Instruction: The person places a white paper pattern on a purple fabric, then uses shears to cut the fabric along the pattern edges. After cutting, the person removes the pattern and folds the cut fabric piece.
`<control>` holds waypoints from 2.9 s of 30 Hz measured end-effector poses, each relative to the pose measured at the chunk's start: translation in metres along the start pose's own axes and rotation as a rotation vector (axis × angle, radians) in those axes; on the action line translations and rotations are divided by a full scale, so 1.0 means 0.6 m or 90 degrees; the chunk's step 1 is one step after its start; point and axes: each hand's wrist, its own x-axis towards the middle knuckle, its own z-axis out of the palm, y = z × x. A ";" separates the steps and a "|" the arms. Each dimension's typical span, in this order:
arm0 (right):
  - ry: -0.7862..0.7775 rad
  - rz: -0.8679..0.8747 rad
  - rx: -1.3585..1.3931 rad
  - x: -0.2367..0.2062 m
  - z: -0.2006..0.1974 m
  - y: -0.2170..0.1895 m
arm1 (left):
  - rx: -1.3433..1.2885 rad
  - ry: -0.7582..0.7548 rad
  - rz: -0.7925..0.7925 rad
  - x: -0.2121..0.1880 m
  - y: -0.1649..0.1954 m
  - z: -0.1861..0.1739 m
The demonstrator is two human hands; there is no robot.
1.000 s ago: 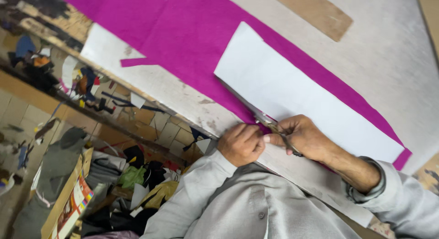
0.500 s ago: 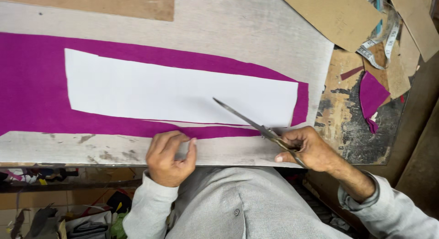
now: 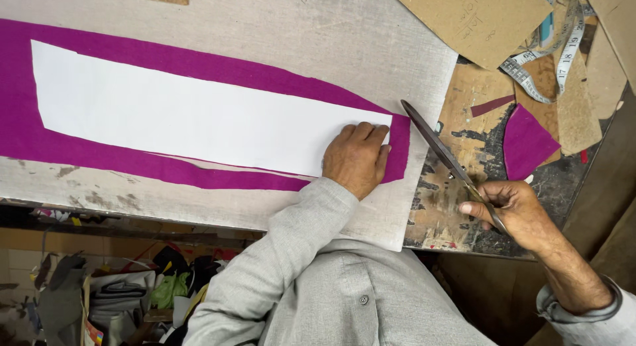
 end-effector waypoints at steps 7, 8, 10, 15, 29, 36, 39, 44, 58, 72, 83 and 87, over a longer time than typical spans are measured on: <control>-0.010 -0.074 0.061 0.030 -0.034 0.025 | 0.035 0.064 -0.052 0.015 0.028 0.067; -0.011 -0.083 0.061 0.034 -0.038 0.025 | 0.057 0.094 -0.035 0.018 0.027 0.076; -0.011 -0.096 0.075 0.044 -0.046 0.025 | 0.064 0.101 -0.028 0.024 0.028 0.090; -0.040 -0.089 0.047 0.065 -0.074 0.021 | -0.227 -0.057 0.078 0.010 0.045 0.089; -0.200 0.033 -0.178 0.126 -0.170 -0.021 | 0.111 0.069 -0.112 0.010 0.028 0.075; -0.210 0.082 -0.227 0.148 -0.189 -0.041 | 0.232 -0.015 -0.086 0.018 0.032 0.090; -0.228 0.086 -0.259 0.152 -0.192 -0.043 | 0.246 -0.058 -0.090 0.025 0.033 0.091; -0.248 0.067 -0.197 0.150 -0.194 -0.034 | 0.154 -0.026 -0.116 0.030 0.022 0.079; -0.247 0.077 -0.206 0.149 -0.201 -0.023 | 0.141 -0.036 -0.123 0.020 0.033 0.077; -0.211 0.107 -0.260 0.146 -0.208 -0.031 | 0.147 -0.023 -0.106 0.015 0.030 0.085; -0.296 0.197 -0.259 0.150 -0.217 -0.014 | 0.179 0.001 -0.090 0.015 0.033 0.089; -0.422 0.216 -0.349 0.155 -0.245 0.029 | 0.152 0.015 -0.117 0.016 0.029 0.082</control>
